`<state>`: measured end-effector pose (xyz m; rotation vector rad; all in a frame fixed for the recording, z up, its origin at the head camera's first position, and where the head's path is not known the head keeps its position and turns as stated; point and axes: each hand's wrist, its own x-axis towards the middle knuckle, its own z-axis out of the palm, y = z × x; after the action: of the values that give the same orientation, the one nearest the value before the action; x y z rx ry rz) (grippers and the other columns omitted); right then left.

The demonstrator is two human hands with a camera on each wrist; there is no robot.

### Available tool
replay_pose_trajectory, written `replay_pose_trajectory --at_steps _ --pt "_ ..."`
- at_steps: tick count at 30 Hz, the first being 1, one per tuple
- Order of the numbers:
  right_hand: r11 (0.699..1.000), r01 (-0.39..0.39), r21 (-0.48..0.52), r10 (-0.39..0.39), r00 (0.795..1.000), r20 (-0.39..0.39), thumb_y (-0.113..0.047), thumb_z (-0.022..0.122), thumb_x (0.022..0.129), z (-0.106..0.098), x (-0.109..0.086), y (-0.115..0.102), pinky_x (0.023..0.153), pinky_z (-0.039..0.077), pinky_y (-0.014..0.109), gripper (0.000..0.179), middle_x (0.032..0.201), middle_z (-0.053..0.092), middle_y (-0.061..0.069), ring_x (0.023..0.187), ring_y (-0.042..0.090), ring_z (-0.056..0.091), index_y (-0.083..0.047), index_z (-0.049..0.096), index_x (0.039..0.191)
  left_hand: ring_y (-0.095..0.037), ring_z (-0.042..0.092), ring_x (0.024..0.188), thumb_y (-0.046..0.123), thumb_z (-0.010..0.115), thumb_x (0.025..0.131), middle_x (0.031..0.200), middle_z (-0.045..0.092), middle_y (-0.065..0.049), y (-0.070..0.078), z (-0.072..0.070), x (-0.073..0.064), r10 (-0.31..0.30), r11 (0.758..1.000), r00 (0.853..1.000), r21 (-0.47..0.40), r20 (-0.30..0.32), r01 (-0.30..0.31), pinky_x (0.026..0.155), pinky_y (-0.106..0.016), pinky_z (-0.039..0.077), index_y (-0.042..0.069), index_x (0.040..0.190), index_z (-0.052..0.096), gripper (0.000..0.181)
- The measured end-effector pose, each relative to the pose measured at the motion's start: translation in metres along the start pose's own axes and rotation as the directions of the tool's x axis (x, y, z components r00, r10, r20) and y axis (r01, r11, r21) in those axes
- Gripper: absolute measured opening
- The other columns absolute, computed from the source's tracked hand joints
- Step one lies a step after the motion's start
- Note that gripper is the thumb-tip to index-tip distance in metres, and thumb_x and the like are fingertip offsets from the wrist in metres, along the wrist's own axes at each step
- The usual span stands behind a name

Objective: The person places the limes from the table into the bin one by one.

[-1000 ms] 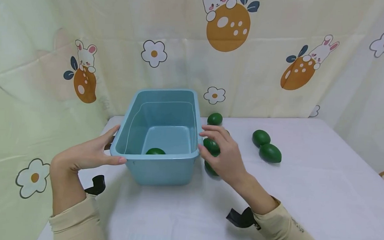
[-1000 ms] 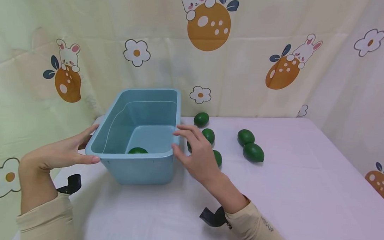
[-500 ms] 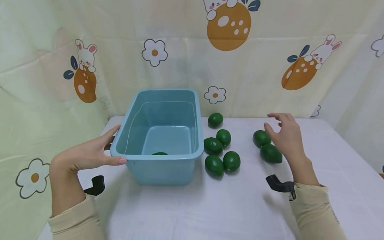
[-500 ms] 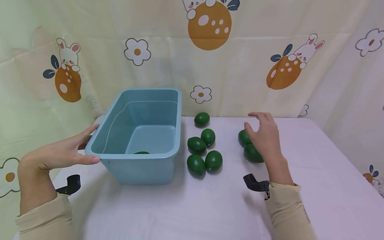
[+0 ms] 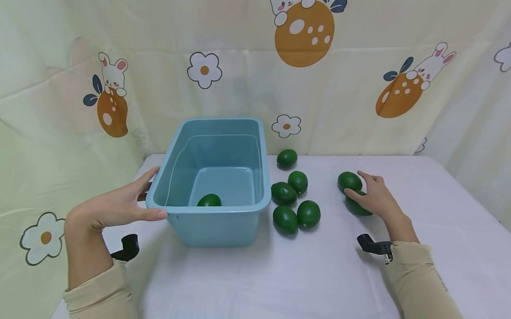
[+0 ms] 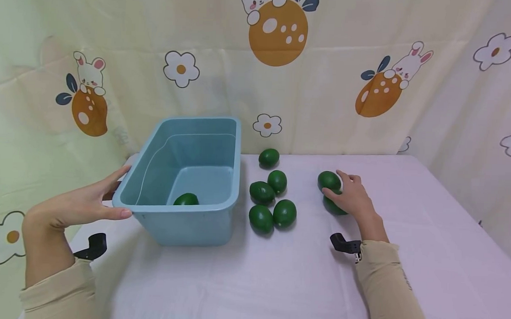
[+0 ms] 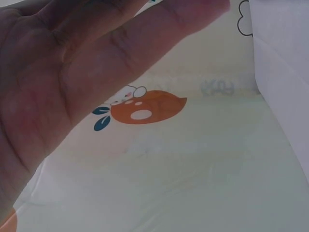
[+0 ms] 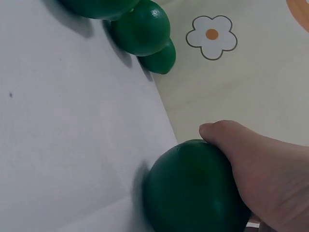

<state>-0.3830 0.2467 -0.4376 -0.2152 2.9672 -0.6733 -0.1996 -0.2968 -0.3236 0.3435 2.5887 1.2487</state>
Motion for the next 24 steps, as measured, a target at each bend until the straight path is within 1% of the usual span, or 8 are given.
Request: replay_pose_trajectory --at_steps 2,7,12,15,19,22,24 --pt "1.0 0.011 -0.002 -0.011 1.0 0.013 -0.06 0.049 0.09 0.002 0.001 -0.001 0.097 0.03 0.07 0.092 0.143 0.014 0.041 0.126 0.059 0.028 -0.001 0.013 0.15 -0.037 0.033 0.131 0.029 0.071 0.083 0.147 0.031 -0.009 0.0 0.0 0.0 0.003 1.0 1.0 -0.001 0.001 -0.003 0.092 -0.054 0.045 0.035 0.152 0.001 0.099" --pt "0.999 0.033 -0.024 -0.033 0.999 0.029 -0.058 0.048 0.091 0.002 -0.001 -0.004 0.096 0.033 0.069 0.089 0.14 0.022 0.041 0.124 0.055 0.034 0.001 0.016 0.149 -0.037 0.032 0.133 0.029 0.071 0.083 0.148 0.029 -0.009 0.001 -0.001 0.0 0.0 1.0 1.0 -0.003 0.003 0.0 0.093 -0.054 0.045 0.037 0.151 0.001 0.099" --pt "0.998 0.042 -0.043 -0.04 0.997 0.059 -0.057 0.051 0.09 -0.003 -0.005 -0.008 0.096 0.034 0.068 0.094 0.136 0.027 0.042 0.122 0.055 0.036 0.004 0.011 0.148 -0.038 0.031 0.134 0.03 0.071 0.083 0.15 0.027 -0.009 0.001 -0.001 0.0 -0.006 1.0 1.0 -0.004 0.002 0.006 0.093 -0.056 0.045 0.037 0.151 0.0 0.099" --pt "0.998 0.026 -0.055 -0.022 0.997 0.081 -0.057 0.054 0.088 -0.007 -0.008 -0.011 0.099 0.031 0.068 0.1 0.14 0.025 0.043 0.126 0.057 0.03 0.008 0.006 0.148 -0.038 0.031 0.134 0.03 0.071 0.083 0.15 0.026 -0.009 0.001 -0.001 0.0 -0.012 1.0 1.0 -0.003 0.001 0.012 0.092 -0.056 0.045 0.036 0.152 0.0 0.1" --pt "0.997 -0.025 -0.066 0.032 0.994 0.105 -0.056 0.057 0.086 -0.012 -0.011 -0.014 0.101 0.028 0.068 0.106 0.142 0.02 0.044 0.129 0.059 0.023 0.012 0.002 0.146 -0.038 0.031 0.134 0.031 0.071 0.083 0.15 0.026 -0.008 0.002 -0.001 0.0 -0.016 1.0 1.0 -0.003 0.0 0.016 0.092 -0.056 0.045 0.036 0.152 -0.001 0.1" --pt "0.995 -0.063 -0.076 0.071 0.991 0.114 -0.055 0.058 0.086 -0.014 -0.014 -0.016 0.1 0.029 0.068 0.106 0.141 0.021 0.045 0.128 0.059 0.024 0.014 0.003 0.145 -0.038 0.032 0.134 0.03 0.071 0.083 0.15 0.027 -0.008 0.002 -0.001 0.0 -0.014 1.0 1.0 -0.008 0.001 0.014 0.092 -0.056 0.045 0.036 0.152 0.0 0.099" --pt "0.993 -0.081 -0.084 0.09 0.989 0.117 -0.056 0.058 0.085 -0.015 -0.016 -0.017 0.098 0.033 0.066 0.106 0.139 0.024 0.044 0.126 0.058 0.029 0.016 0.006 0.144 -0.038 0.032 0.134 0.031 0.071 0.083 0.149 0.027 -0.009 0.002 -0.001 0.0 -0.015 1.0 1.0 -0.009 0.003 0.015 0.092 -0.055 0.045 0.036 0.152 0.0 0.099"
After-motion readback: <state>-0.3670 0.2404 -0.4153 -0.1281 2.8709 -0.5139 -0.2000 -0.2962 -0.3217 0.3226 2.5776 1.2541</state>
